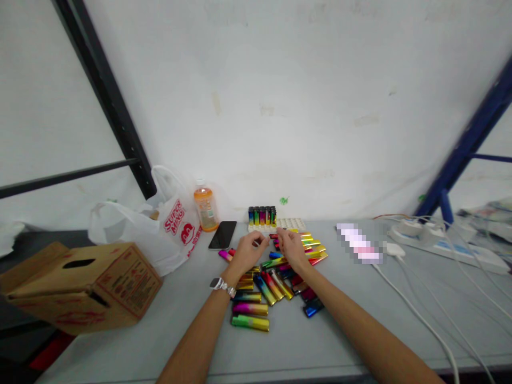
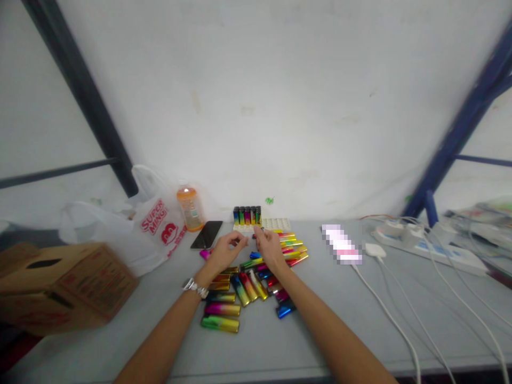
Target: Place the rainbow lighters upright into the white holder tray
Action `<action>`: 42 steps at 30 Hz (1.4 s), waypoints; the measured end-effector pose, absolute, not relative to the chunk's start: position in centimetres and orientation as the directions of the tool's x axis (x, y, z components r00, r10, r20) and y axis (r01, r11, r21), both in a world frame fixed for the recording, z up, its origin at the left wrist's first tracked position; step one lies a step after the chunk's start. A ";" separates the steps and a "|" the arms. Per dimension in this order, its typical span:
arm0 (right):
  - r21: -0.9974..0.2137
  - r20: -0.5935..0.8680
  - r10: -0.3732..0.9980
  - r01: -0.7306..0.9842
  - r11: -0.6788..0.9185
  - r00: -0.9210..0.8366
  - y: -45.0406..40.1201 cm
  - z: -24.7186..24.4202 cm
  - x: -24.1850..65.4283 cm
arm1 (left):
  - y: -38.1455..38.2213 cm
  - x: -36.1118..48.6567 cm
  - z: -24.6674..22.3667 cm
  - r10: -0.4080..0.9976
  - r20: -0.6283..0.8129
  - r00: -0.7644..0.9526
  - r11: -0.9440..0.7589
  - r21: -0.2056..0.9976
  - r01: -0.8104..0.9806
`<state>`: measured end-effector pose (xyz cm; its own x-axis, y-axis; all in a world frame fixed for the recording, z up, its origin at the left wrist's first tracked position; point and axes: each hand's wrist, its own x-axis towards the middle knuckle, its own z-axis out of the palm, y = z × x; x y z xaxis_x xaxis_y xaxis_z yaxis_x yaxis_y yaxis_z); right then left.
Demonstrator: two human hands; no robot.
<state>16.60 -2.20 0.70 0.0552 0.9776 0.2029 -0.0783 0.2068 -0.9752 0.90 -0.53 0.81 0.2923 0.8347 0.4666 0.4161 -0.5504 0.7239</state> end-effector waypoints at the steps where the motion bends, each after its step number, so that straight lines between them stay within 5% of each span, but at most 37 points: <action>1: -0.970 0.241 0.967 -0.016 0.243 0.086 -2.1 0.5 16.6 | -0.5 1.0 0.7 0.834 0.467 0.296 -0.552 0.724 0.414; 6: -0.931 0.352 0.925 0.158 0.330 0.146 -2.1 0.2 16.4 | -0.5 1.1 0.7 0.837 0.457 0.302 -0.547 0.722 0.424; 16: -0.952 0.303 0.943 0.081 0.294 0.137 -2.1 -0.3 16.5 | -0.1 0.8 0.1 0.822 0.456 0.342 -0.569 0.643 0.512; 26: -0.924 0.371 0.919 0.151 0.351 0.132 -1.7 -0.4 16.4 | 0.8 0.8 -1.0 0.734 0.514 0.445 -0.670 0.438 0.599; 34: -0.922 0.371 0.924 0.156 0.355 0.088 -1.6 -0.5 16.3 | 1.3 1.9 -1.0 0.735 0.321 0.597 -0.678 0.323 0.661; 42: -0.848 0.494 0.869 0.235 0.475 0.030 -2.5 0.5 16.6 | 0.6 1.0 -0.1 0.800 0.320 0.508 -0.589 0.255 0.767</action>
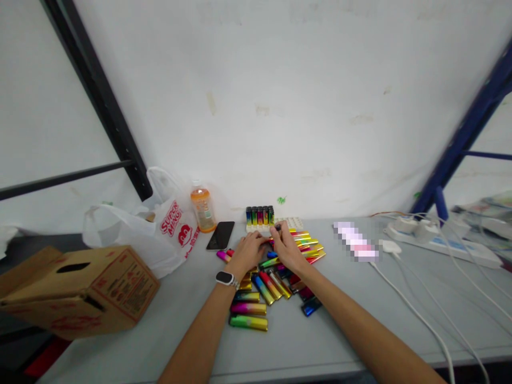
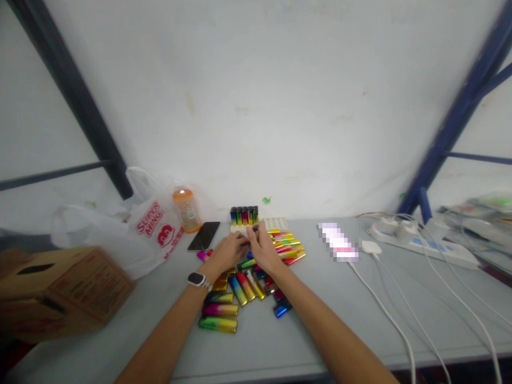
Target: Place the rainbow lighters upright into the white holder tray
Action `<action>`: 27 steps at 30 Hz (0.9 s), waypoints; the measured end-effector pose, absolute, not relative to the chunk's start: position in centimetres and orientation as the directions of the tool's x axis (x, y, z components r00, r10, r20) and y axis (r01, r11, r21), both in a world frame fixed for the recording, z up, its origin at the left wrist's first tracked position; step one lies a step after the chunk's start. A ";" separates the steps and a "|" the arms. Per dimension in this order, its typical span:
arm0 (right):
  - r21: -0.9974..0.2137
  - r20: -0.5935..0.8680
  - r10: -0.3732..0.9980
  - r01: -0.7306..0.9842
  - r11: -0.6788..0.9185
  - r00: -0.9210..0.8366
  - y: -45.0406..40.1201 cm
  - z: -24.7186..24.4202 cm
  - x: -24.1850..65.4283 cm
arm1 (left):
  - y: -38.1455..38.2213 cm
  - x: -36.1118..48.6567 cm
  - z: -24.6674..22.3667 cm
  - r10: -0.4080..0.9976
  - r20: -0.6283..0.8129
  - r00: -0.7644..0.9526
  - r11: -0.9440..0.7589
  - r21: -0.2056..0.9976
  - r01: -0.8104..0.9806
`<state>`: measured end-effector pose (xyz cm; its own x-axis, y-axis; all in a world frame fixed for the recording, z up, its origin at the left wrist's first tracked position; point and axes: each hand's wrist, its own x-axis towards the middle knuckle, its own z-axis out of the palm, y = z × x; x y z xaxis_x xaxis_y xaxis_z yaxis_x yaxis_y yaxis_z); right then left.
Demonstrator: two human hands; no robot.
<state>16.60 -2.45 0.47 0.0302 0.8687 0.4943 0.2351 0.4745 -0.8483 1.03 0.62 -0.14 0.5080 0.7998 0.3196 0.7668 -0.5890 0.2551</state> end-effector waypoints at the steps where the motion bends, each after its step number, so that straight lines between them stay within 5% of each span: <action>1: -0.838 0.505 0.863 0.248 0.487 0.011 -2.5 0.5 16.6 | 0.7 0.8 -0.2 0.805 0.320 0.499 -0.580 0.250 0.775; 16: -0.647 0.566 0.806 0.512 0.565 -0.174 3.6 3.5 18.7 | 0.2 -1.2 0.1 0.862 0.271 0.429 -0.502 0.332 0.798; 27: -0.370 0.493 0.768 0.701 0.610 -0.408 9.8 4.1 18.4 | 0.4 -1.6 -0.3 0.896 0.240 0.374 -0.443 0.432 0.786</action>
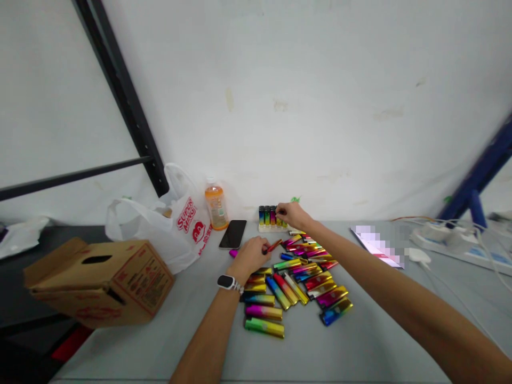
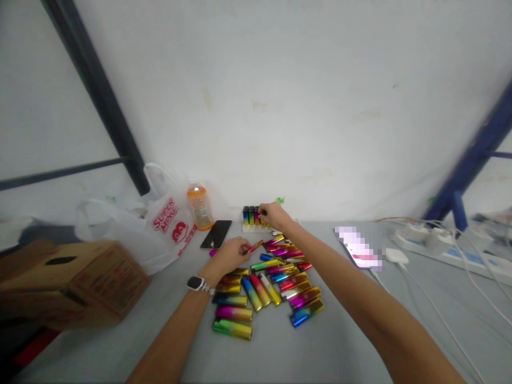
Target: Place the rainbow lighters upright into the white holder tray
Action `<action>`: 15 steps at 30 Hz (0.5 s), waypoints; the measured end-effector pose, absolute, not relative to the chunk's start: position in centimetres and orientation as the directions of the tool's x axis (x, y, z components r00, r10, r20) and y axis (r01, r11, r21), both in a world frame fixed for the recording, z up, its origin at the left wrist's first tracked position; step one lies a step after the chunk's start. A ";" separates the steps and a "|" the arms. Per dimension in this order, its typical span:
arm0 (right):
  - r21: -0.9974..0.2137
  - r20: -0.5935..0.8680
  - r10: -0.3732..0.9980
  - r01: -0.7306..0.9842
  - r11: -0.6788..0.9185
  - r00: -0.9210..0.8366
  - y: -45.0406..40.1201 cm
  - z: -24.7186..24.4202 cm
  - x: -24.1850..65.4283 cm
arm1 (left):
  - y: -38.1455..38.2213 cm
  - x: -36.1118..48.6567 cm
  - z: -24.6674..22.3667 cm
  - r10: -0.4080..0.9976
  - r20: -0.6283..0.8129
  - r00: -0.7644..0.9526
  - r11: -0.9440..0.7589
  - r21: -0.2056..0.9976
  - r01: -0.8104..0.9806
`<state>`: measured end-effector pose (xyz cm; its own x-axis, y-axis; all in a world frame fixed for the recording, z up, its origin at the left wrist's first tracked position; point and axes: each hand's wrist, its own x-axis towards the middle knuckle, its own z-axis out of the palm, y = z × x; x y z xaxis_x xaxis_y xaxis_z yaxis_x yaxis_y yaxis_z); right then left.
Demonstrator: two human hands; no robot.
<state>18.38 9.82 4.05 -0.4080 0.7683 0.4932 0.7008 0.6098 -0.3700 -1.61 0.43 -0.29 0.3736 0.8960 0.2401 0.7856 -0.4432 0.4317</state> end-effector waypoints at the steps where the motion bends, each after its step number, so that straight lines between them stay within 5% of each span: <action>1: -0.372 0.493 0.767 0.697 0.613 -0.411 10.0 3.8 18.3 | 0.6 -1.7 -0.4 0.896 0.240 0.373 -0.443 0.445 0.778; 9: -0.428 0.477 0.793 0.688 0.587 -0.380 10.2 3.0 17.7 | 0.8 -1.9 -0.9 0.889 0.300 0.346 -0.450 0.433 0.781; 15: -0.093 0.594 0.710 0.845 0.527 -0.377 8.3 3.1 17.8 | 1.0 -1.7 -0.8 0.889 0.344 0.302 -0.447 0.517 0.729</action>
<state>17.79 8.33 3.05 -0.3774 0.7104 0.5940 0.8451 0.5265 -0.0928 -1.73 1.00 -0.78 0.3017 0.8893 0.3438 0.7294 -0.4475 0.5174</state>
